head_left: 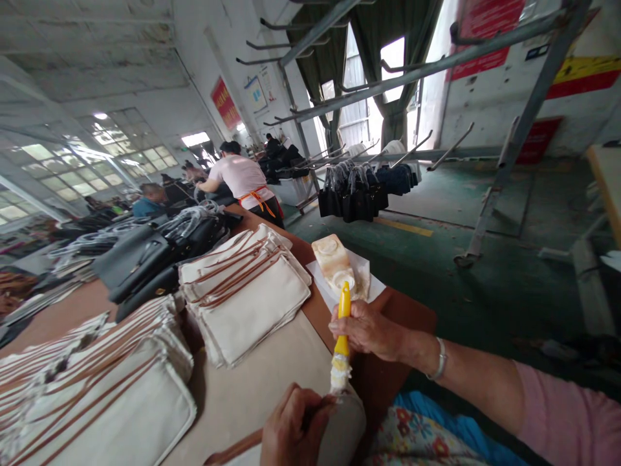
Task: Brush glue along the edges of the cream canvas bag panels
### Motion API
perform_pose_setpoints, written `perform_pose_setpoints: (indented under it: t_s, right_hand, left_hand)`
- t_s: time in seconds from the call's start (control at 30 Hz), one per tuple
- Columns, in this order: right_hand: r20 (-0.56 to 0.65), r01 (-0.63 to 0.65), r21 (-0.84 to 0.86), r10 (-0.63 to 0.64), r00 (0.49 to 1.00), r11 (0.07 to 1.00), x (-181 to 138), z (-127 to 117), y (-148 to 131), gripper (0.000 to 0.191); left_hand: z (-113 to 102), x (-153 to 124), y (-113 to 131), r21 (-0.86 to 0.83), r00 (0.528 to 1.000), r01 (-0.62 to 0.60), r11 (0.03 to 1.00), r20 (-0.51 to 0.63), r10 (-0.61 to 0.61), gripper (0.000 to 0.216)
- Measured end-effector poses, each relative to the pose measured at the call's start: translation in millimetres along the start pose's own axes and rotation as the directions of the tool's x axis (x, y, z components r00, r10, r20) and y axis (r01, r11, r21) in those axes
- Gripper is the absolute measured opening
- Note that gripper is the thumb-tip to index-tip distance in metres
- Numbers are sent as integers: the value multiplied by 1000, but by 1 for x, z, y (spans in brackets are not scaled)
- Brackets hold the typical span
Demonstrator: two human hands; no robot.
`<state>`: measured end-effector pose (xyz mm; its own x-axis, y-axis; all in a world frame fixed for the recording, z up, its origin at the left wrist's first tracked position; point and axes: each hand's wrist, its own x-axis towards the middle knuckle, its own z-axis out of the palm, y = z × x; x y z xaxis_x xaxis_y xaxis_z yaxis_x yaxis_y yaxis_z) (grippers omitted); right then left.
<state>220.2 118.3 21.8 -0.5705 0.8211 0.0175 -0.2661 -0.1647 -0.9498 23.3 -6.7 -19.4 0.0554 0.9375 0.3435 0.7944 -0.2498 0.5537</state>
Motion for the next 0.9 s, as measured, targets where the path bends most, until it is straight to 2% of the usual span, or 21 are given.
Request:
perform_pose_setpoints:
  t_s: [0.13, 0.2, 0.27, 0.3, 0.37, 0.47, 0.53, 0.63, 0.73, 0.83, 0.9]
  right_hand:
    - [-98, 82, -101, -92, 991, 992, 4, -5, 1, 25]
    - [-40, 96, -128, -102, 994, 987, 3, -5, 2, 24]
    - [-1, 60, -67, -61, 998, 996, -3, -5, 2, 23]
    - [-24, 40, -15, -40, 999, 999, -7, -6, 2, 23]
    - [-164, 46, 65, -35, 986, 997, -14, -11, 4, 23]
    - [-305, 79, 116, -40, 952, 990, -19, -20, 15, 25]
    - [-360, 87, 175, -18, 933, 981, -20, -23, 25, 29]
    - [-391, 79, 229, 17, 920, 970, -21, -18, 30, 44]
    - [-400, 31, 249, 74, 914, 968, -24, -8, 22, 51]
    - [-452, -24, 254, 141, 881, 967, -27, -5, 16, 51]
    - [-487, -41, 250, 162, 858, 967, -28, -10, 21, 51]
  left_hand:
    - [3, 2, -2, -6, 996, 87, 996, 20, -87, 30]
    - [3, 4, -5, -20, 992, 121, 993, 41, -120, 31]
    - [1, 4, -10, -1, 987, 148, 989, 68, -147, 30]
    - [-1, 2, -14, 34, 984, 158, 987, 77, -160, 29]
    - [-5, -5, -23, 149, 983, 160, 976, 61, -171, 27]
    - [-10, -24, -40, 318, 990, 141, 937, -37, -137, 28]
    - [-11, -38, -46, 370, 990, 137, 919, -82, -114, 31]
    - [-22, -50, -44, 392, 992, 113, 913, -103, -79, 37]
    - [-61, -50, -33, 491, 994, 58, 869, -110, -4, 34]
    - [-132, -40, -32, 650, 998, 42, 759, -62, -2, 29]
    - [-185, -30, -46, 750, 998, 55, 659, -29, -50, 30]
